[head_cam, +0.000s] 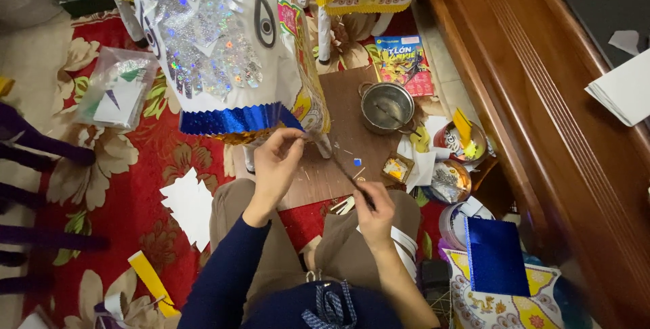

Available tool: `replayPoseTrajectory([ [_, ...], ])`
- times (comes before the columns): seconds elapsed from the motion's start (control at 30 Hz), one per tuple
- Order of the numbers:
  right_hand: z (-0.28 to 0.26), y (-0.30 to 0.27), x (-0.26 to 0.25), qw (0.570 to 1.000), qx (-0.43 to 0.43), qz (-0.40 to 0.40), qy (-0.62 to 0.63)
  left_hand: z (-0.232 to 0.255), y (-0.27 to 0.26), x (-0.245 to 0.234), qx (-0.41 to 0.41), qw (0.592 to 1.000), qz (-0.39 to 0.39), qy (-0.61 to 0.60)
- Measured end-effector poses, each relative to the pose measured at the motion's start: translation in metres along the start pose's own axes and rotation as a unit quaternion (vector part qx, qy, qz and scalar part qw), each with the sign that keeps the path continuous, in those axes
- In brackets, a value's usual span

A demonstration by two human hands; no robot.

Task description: The person is decorating horse-shaped pinatas by cutting, folding, and gluing shiny blue and white paper strips onto them.

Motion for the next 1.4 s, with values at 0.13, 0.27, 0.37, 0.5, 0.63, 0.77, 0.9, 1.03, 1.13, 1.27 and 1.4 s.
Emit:
replayPoseTrajectory([
  [0.13, -0.01, 0.009, 0.008, 0.998, -0.052, -0.003, -0.041, 0.009, 0.0, -0.003, -0.006, 1.0, -0.005, 0.026],
  [0.27, 0.003, 0.011, 0.009, 0.995, -0.084, 0.0, -0.061, -0.003, 0.003, -0.008, -0.022, 1.0, -0.003, 0.001],
  [0.37, -0.003, 0.015, 0.008, 0.995, -0.075, -0.011, -0.061, -0.008, 0.004, -0.009, -0.039, 0.998, 0.007, -0.051],
  [0.5, 0.005, 0.015, 0.011, 0.993, -0.076, -0.019, -0.083, -0.01, 0.005, -0.012, -0.062, 0.996, 0.018, -0.056],
  [0.63, 0.054, 0.028, 0.001, 0.985, -0.084, 0.001, -0.152, -0.021, 0.007, -0.016, -0.067, 0.996, 0.022, -0.047],
  [0.77, 0.108, 0.08, -0.013, 0.967, 0.036, -0.059, -0.243, -0.022, 0.007, -0.014, -0.055, 0.998, -0.017, 0.007],
  [0.9, 0.224, 0.11, -0.02, 0.867, 0.239, -0.198, -0.389, 0.006, 0.007, -0.013, 0.092, 0.987, -0.046, 0.126],
  [1.03, 0.114, 0.148, 0.007, 0.881, 0.219, -0.22, -0.358, 0.017, 0.006, -0.011, 0.176, 0.967, -0.041, 0.181],
  [1.13, 0.068, 0.136, 0.035, 0.967, 0.125, -0.199, -0.094, 0.002, 0.004, -0.013, 0.176, 0.97, -0.056, 0.16],
  [1.27, 0.047, 0.096, 0.093, 0.899, 0.249, -0.248, 0.263, 0.016, 0.0, -0.014, 0.186, 0.97, -0.071, 0.14],
  [1.4, 0.056, 0.079, 0.123, 0.853, 0.283, -0.138, 0.417, 0.01, -0.01, -0.022, 0.202, 0.966, -0.114, 0.118],
])
Point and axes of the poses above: each hand's wrist, its own y-axis towards the middle knuckle, its own x-axis out of the palm, z = x × y, the point moved 6 cm from there along y, towards the middle knuckle, and after that the axes turned 7 degrees about -z, right-handed, at the moved point
